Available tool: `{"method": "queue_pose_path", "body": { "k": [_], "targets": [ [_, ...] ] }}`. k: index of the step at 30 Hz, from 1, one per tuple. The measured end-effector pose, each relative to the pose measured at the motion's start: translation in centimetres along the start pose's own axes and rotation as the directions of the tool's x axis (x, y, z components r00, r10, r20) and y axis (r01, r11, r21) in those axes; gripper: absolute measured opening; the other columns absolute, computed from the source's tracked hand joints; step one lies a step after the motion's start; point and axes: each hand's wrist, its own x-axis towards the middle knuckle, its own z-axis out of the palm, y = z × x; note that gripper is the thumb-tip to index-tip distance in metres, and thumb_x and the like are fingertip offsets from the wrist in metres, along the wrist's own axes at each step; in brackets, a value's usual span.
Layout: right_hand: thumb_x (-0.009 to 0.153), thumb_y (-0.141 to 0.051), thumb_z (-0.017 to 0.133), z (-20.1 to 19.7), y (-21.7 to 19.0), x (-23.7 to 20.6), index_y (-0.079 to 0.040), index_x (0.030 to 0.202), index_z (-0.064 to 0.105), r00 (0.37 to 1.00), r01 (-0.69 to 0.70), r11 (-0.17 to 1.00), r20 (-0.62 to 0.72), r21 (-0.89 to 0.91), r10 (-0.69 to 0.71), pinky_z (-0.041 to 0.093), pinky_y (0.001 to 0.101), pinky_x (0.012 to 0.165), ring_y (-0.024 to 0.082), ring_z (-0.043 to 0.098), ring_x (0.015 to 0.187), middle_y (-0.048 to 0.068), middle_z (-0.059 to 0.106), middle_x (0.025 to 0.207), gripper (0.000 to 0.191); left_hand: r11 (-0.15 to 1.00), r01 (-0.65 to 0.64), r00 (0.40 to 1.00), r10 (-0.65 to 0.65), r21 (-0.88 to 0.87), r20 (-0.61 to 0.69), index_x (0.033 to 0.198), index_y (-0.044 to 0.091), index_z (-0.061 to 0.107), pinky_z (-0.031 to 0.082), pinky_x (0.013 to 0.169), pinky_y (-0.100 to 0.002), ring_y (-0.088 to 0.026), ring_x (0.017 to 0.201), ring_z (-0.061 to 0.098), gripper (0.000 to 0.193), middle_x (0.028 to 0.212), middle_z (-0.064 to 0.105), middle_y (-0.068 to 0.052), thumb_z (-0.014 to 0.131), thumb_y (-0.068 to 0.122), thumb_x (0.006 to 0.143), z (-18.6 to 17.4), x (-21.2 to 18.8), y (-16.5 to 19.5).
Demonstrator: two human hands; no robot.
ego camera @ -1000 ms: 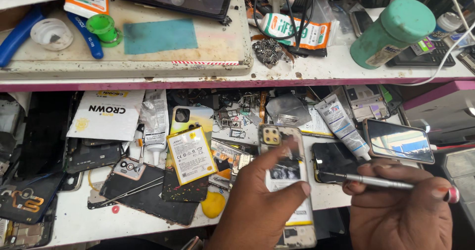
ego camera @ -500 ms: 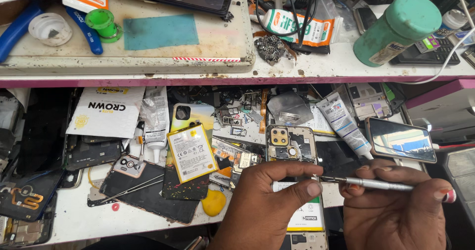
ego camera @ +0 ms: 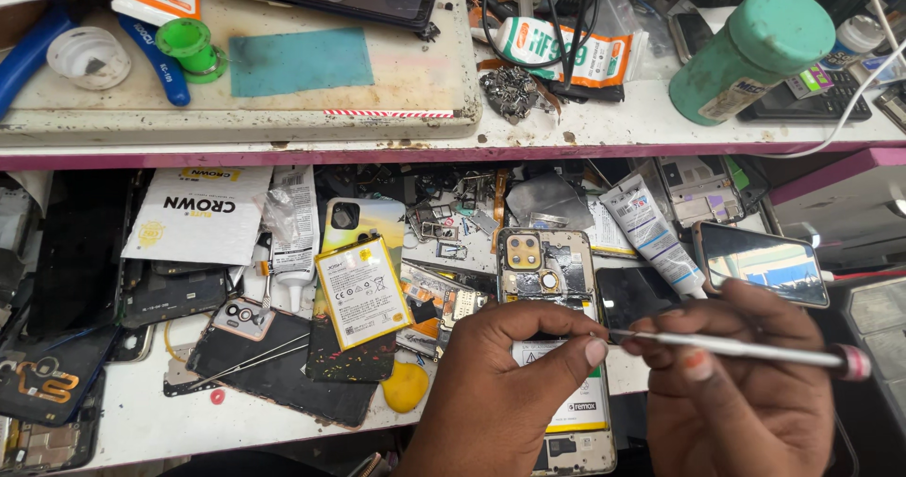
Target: The person uses a precision screwdriver to remove screws from the back of a disassembled smartphone. They repeatedly unscrew fasteners around the camera module and along the frame, then place the screws on the workbench. The phone remains open with the battery and internal components visible throughout.
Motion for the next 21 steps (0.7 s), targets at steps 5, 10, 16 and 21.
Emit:
{"method": "queue_pose_path", "body": {
  "k": [5,10,16,21],
  "targets": [
    [0.106,0.012,0.057,0.8,-0.2,0.3,-0.001,0.165,0.024,0.991,0.129,0.992,0.021,0.0,-0.129,0.063,0.0541,0.101,0.036,0.073,0.108,0.024,0.068,0.109,0.069,0.998,0.002,0.999,-0.004,0.057,0.039,0.091,0.0,0.078,0.055,0.08,-0.028,-0.01,0.085,0.069,0.007,0.086,0.076,-0.005,0.075,0.005,0.089,-0.1,-0.2,0.5],
    [0.107,0.014,0.057,2.1,-0.3,-0.6,-0.016,0.176,0.0,0.98,0.184,0.973,-0.051,-0.142,-0.193,0.064,0.0491,0.095,0.028,0.072,0.103,0.024,0.068,0.11,0.094,0.985,-0.014,0.998,0.004,0.171,0.062,0.089,0.001,0.078,0.056,0.081,-0.029,-0.011,0.085,0.07,0.009,0.083,0.077,-0.005,0.078,0.01,0.087,-0.1,-0.3,0.9],
    [0.105,0.016,0.062,3.7,-0.4,-1.2,-0.021,0.172,-0.004,0.978,0.194,0.979,-0.069,-0.059,-0.198,0.066,0.0497,0.094,0.024,0.073,0.103,0.025,0.068,0.113,0.102,0.969,0.035,0.998,-0.047,0.245,0.044,0.089,0.005,0.08,0.055,0.085,-0.031,-0.012,0.088,0.071,0.011,0.083,0.078,-0.006,0.08,0.015,0.084,-0.1,-0.6,1.3],
    [0.101,0.015,0.062,4.3,-0.8,-0.9,-0.021,0.172,0.001,0.976,0.153,0.959,-0.113,-0.239,-0.184,0.067,0.0476,0.09,0.023,0.071,0.099,0.022,0.066,0.116,0.1,0.939,-0.032,0.999,0.019,0.343,0.042,0.091,0.007,0.081,0.054,0.086,-0.033,-0.015,0.09,0.071,0.013,0.084,0.079,-0.007,0.081,0.017,0.083,-0.1,-0.6,1.4]
  ]
}}
